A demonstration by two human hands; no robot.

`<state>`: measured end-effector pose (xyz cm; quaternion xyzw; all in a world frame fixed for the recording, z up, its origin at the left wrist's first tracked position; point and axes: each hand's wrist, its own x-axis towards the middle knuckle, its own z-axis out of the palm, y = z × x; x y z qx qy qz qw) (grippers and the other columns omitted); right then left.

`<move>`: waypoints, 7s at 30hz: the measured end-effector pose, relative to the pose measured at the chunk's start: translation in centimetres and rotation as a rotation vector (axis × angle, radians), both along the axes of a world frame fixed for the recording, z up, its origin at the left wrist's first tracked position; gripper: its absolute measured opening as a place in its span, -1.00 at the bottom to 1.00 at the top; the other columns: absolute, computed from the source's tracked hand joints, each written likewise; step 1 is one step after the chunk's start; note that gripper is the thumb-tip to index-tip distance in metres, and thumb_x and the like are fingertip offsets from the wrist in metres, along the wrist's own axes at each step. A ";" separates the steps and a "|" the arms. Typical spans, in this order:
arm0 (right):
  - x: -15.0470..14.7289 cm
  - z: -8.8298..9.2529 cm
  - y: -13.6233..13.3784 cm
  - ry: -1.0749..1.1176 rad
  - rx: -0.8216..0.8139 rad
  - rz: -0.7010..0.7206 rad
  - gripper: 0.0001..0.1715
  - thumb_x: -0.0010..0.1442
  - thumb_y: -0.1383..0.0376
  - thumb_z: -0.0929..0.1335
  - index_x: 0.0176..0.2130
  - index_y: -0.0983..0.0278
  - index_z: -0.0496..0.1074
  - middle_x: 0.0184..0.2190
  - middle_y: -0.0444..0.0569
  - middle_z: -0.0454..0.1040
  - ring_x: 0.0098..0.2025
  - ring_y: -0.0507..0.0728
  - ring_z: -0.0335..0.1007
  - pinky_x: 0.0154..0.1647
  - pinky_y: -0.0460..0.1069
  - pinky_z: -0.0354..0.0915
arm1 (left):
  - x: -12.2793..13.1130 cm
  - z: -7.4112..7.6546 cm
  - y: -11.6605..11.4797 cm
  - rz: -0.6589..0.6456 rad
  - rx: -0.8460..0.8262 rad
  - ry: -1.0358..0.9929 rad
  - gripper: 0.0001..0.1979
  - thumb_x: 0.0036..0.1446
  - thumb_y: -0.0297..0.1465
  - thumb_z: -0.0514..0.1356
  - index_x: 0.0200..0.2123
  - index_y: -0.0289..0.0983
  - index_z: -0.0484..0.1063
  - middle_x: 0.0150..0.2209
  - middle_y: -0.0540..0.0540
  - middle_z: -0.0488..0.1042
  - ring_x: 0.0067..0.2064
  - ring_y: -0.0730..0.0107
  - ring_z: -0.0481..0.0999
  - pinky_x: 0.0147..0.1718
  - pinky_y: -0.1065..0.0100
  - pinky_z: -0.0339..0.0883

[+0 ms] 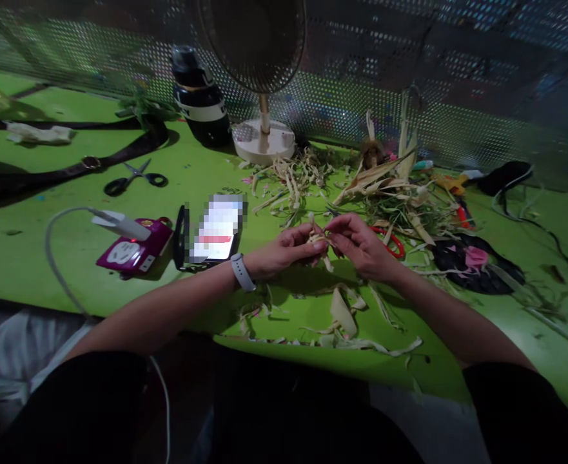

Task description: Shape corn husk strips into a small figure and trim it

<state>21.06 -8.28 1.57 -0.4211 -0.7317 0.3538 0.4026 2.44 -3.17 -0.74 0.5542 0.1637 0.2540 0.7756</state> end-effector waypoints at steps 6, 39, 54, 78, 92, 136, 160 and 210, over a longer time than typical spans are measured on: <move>-0.2 0.2 0.2 0.045 -0.110 0.040 -0.84 0.28 0.22 0.27 -0.16 0.25 0.25 -0.30 -0.08 0.36 -0.34 -0.01 0.30 -0.34 -0.08 0.28 | -0.1 0.0 0.0 0.066 0.016 0.028 -0.74 0.04 -0.24 0.30 -0.33 -0.29 0.36 -0.42 0.07 0.29 -0.46 0.62 0.22 -0.49 0.50 0.08; 1.1 -0.2 0.7 -0.476 0.530 0.071 -0.80 0.28 0.26 0.29 -0.12 0.23 0.44 -0.30 0.03 0.54 -0.26 0.14 0.44 -0.22 0.06 0.36 | -0.5 0.0 0.8 -0.076 0.313 0.217 -0.67 0.20 -0.14 0.13 -0.36 -0.33 0.36 -0.50 0.07 0.21 -0.48 0.57 0.17 -0.50 0.48 0.07; 1.0 0.8 0.1 -0.447 0.360 0.035 -0.73 0.22 0.16 0.32 -0.12 0.24 0.34 -0.30 -0.01 0.45 -0.30 0.11 0.34 -0.27 0.01 0.28 | -0.7 0.2 0.9 -0.025 0.451 0.189 -0.71 0.23 -0.20 0.09 -0.40 -0.31 0.29 -0.49 0.06 0.21 -0.47 0.56 0.21 -0.47 0.46 0.12; 1.4 0.8 0.5 -0.635 0.231 0.158 -0.81 0.34 0.27 0.19 -0.24 0.29 0.31 -0.43 -0.02 0.46 -0.47 0.05 0.32 -0.45 -0.08 0.15 | -0.2 0.0 0.4 -0.009 0.066 0.201 -0.74 0.13 -0.20 0.16 -0.40 -0.29 0.30 -0.48 0.05 0.22 -0.46 0.53 0.17 -0.47 0.45 0.04; 1.2 -0.5 0.3 -0.850 0.410 0.109 -0.70 0.38 0.23 0.13 -0.23 0.30 0.34 -0.45 -0.02 0.45 -0.45 0.09 0.33 -0.42 -0.03 0.16 | 0.1 -0.1 0.6 0.081 0.255 0.301 -0.72 0.12 -0.29 0.00 -0.56 -0.30 0.27 -0.53 0.03 0.21 -0.46 0.50 0.13 -0.45 0.39 0.03; 0.9 0.1 0.3 -0.542 0.299 0.010 -0.85 0.25 0.32 0.24 -0.28 0.32 0.38 -0.53 -0.11 0.44 -0.56 -0.02 0.23 -0.48 -0.12 0.08 | -1.2 0.7 1.8 0.026 0.788 0.280 -0.57 0.15 -0.27 0.18 0.06 -0.30 0.26 -0.12 -0.16 0.43 -0.12 0.32 0.43 -0.11 0.30 0.31; 0.3 0.9 -0.1 -0.402 0.082 0.120 -0.84 0.23 0.30 0.27 -0.27 0.33 0.40 -0.49 -0.10 0.47 -0.51 -0.02 0.29 -0.48 -0.14 0.16 | -1.4 1.2 1.6 0.018 0.797 0.253 -0.80 0.04 -0.33 0.27 -0.30 -0.33 0.42 -0.40 -0.03 0.47 -0.42 0.53 0.38 -0.44 0.47 0.26; -2.5 -3.0 0.6 0.425 -0.185 -0.294 -0.60 0.09 0.00 0.41 -0.26 0.26 0.43 -0.42 -0.11 0.49 -0.44 0.02 0.38 -0.38 -0.06 0.37 | 4.0 -1.4 -2.3 0.558 -0.003 -0.147 -0.75 0.02 -0.20 0.32 -0.34 -0.29 0.56 -0.50 0.04 0.40 -0.46 0.58 0.29 -0.43 0.48 0.23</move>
